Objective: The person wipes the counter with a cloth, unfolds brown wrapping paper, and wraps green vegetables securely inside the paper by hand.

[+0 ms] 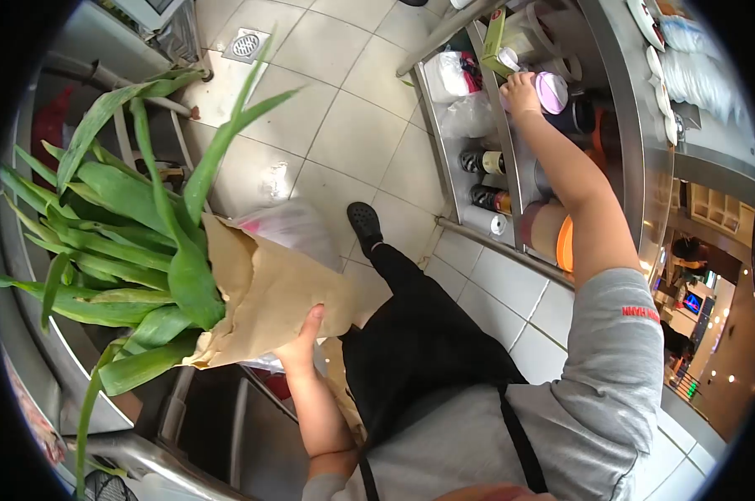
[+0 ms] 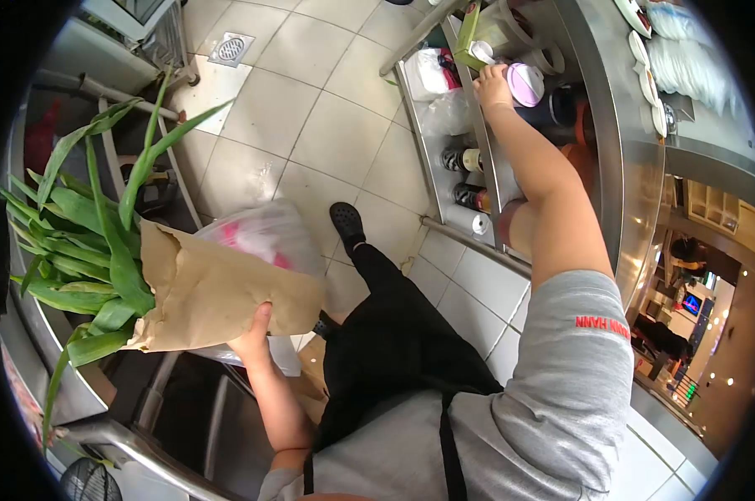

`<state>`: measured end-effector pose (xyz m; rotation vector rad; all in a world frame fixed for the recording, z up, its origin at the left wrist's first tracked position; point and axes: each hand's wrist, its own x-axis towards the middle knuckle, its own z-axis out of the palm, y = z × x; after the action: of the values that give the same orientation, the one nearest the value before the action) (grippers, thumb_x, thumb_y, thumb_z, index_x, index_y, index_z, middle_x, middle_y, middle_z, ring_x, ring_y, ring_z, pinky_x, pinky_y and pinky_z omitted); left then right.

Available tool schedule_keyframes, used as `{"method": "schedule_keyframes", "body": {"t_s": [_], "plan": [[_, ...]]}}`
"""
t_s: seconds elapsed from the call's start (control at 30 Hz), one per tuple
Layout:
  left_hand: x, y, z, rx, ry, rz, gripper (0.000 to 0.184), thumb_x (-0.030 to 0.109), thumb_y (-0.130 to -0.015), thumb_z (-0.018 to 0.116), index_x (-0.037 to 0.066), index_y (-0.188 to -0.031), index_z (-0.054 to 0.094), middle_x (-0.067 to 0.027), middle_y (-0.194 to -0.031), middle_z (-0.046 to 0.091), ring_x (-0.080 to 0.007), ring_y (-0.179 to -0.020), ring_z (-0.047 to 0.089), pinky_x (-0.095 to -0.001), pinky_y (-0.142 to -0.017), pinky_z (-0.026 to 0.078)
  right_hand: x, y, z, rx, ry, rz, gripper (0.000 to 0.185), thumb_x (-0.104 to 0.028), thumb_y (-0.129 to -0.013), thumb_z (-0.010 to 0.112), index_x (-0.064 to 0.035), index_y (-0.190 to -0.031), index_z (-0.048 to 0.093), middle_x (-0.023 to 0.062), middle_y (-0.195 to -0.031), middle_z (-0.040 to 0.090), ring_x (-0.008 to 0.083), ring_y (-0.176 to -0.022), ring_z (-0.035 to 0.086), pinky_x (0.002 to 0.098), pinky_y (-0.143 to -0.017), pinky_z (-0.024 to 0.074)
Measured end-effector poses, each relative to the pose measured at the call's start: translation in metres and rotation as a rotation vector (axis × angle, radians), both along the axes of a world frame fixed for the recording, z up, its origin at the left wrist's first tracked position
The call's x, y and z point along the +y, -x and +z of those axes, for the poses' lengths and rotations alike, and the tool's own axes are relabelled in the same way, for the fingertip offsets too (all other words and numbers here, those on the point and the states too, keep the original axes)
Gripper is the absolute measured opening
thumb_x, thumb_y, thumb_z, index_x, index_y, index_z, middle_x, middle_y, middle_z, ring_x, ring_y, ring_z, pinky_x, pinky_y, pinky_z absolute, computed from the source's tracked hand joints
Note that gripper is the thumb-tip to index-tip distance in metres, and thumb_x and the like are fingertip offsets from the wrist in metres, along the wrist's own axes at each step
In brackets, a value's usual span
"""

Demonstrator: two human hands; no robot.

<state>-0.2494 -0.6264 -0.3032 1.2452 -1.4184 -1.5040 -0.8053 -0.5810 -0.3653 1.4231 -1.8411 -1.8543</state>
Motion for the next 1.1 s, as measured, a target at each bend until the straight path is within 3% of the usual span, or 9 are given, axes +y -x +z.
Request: {"method": "schedule_keyframes", "body": {"t_s": [0.23, 0.33, 0.37, 0.47, 0.53, 0.57, 0.7, 0.9, 1.1], "plan": [[-0.009, 0.009, -0.009, 0.143, -0.094, 0.045, 0.065, 0.003, -0.067, 0.073, -0.006, -0.122, 0.04, -0.0145, -0.119, 0.048, -0.0244, -0.107, 0.048, -0.0365, -0.095, 0.036, 0.039, 0.016, 0.007, -0.05, -0.033, -0.058, 0.032, -0.024, -0.087, 0.044, -0.0141, -0.117, 0.051, 0.0095, -0.115, 0.05, 0.0281, -0.113, 0.042, 0.0541, -0.094, 0.0279], [-0.005, 0.006, -0.01, 0.097, -0.128, 0.075, 0.064, 0.004, -0.067, 0.074, -0.006, -0.121, 0.042, -0.0143, -0.117, 0.049, -0.0243, -0.106, 0.048, -0.0361, -0.094, 0.037, 0.027, 0.013, -0.002, -0.112, 0.357, -0.107, 0.031, -0.02, -0.086, 0.043, -0.0108, -0.114, 0.051, 0.0101, -0.112, 0.051, 0.0281, -0.11, 0.045, 0.0506, -0.094, 0.0307], [-0.006, 0.007, -0.008, 0.084, -0.146, 0.085, 0.062, 0.005, -0.066, 0.075, -0.005, -0.119, 0.044, -0.014, -0.115, 0.051, -0.024, -0.105, 0.05, -0.0354, -0.093, 0.038, 0.016, 0.017, -0.002, -0.228, 0.576, -0.158, 0.024, -0.016, -0.085, 0.042, -0.0074, -0.105, 0.054, 0.012, -0.109, 0.053, 0.0298, -0.104, 0.05, 0.0468, -0.087, 0.0402], [-0.011, 0.014, -0.004, 0.037, -0.154, 0.084, 0.058, 0.004, -0.066, 0.075, -0.005, -0.116, 0.048, -0.0137, -0.112, 0.053, -0.0236, -0.102, 0.051, -0.0345, -0.091, 0.04, -0.008, 0.031, 0.004, -0.334, 0.976, -0.313, 0.018, -0.012, -0.082, 0.045, -0.006, -0.096, 0.055, 0.0153, -0.1, 0.056, 0.0339, -0.094, 0.056, 0.0447, -0.077, 0.047], [-0.01, 0.018, -0.003, 0.004, -0.16, 0.084, 0.057, 0.003, -0.066, 0.075, -0.006, -0.116, 0.048, -0.0136, -0.112, 0.053, -0.0236, -0.101, 0.052, -0.0343, -0.091, 0.04, -0.013, 0.053, 0.02, -0.419, 1.331, -0.149, 0.015, -0.008, -0.077, 0.047, -0.0027, -0.089, 0.055, 0.0218, -0.094, 0.058, 0.0382, -0.088, 0.057, 0.0436, -0.074, 0.0484], [-0.011, 0.02, -0.003, -0.006, -0.165, 0.087, 0.057, 0.003, -0.066, 0.075, -0.006, -0.116, 0.048, -0.0135, -0.112, 0.053, -0.0237, -0.1, 0.052, -0.0343, -0.091, 0.04, -0.016, 0.056, 0.038, -0.474, 1.474, -0.378, 0.021, -0.008, -0.074, 0.048, 0.0007, -0.092, 0.055, 0.0249, -0.092, 0.06, 0.0387, -0.088, 0.057, 0.0419, -0.076, 0.0478], [-0.012, 0.019, -0.019, -0.109, -0.241, -0.004, 0.066, 0.004, -0.068, 0.072, -0.006, -0.123, 0.038, -0.0142, -0.12, 0.046, -0.0244, -0.109, 0.047, -0.0353, -0.095, 0.036, 0.012, 0.133, 0.066, -0.207, 1.824, -0.354, 0.027, -0.012, -0.072, 0.052, -0.0018, -0.095, 0.059, 0.0236, -0.089, 0.061, 0.0375, -0.084, 0.06, 0.0408, -0.075, 0.047], [-0.011, 0.049, -0.031, -0.09, -0.352, 0.063, 0.068, 0.006, -0.066, 0.072, -0.006, -0.124, 0.038, -0.014, -0.12, 0.046, -0.0248, -0.109, 0.047, -0.0352, -0.095, 0.036, 0.034, 0.208, 0.045, -0.31, 1.865, -0.736, 0.025, -0.011, -0.073, 0.051, -0.0011, -0.095, 0.059, 0.0215, -0.088, 0.061, 0.0353, -0.081, 0.06, 0.0398, -0.073, 0.0474], [-0.012, 0.066, -0.045, -0.064, -0.394, 0.004, 0.055, 0.001, -0.064, 0.076, -0.003, -0.112, 0.05, -0.0116, -0.107, 0.055, -0.0224, -0.096, 0.054, -0.0331, -0.087, 0.043, 0.028, 0.234, 0.03, -0.408, 1.895, -0.823, 0.024, -0.01, -0.075, 0.05, -0.0004, -0.095, 0.058, 0.0194, -0.086, 0.061, 0.0332, -0.078, 0.06, 0.0387, -0.072, 0.0478]]}}
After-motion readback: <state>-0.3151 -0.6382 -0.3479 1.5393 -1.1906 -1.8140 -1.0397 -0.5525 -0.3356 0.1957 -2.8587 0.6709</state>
